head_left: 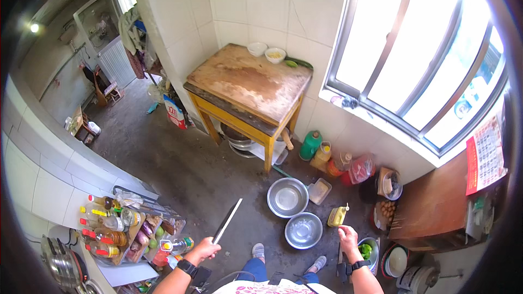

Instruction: The person places flatbread into a steamer and then proceeds to wash a cleaver and a large metal basin using a steel wool pad.

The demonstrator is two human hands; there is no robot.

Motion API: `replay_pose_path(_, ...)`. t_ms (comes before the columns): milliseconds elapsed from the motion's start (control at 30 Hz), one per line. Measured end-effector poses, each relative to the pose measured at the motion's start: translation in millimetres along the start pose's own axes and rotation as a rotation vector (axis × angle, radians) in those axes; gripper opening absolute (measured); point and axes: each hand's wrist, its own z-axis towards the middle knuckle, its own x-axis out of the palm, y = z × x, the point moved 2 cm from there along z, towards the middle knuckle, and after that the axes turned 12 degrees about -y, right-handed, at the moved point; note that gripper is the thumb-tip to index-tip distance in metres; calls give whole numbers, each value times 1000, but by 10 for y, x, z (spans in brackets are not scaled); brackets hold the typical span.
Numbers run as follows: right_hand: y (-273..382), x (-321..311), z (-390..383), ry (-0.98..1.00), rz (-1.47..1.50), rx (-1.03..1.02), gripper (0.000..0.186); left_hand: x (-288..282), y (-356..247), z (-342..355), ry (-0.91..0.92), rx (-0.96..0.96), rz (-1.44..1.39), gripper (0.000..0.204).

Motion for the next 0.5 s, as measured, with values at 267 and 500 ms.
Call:
replay_pose_path(267,329,-71,13,111,-284,69,13,-1028,52,-266,-387,59,10,22)
replay_pose_path(500,236,-2,400,58,-467,23,11,-1374,-496,-105,-593,266,130,26)
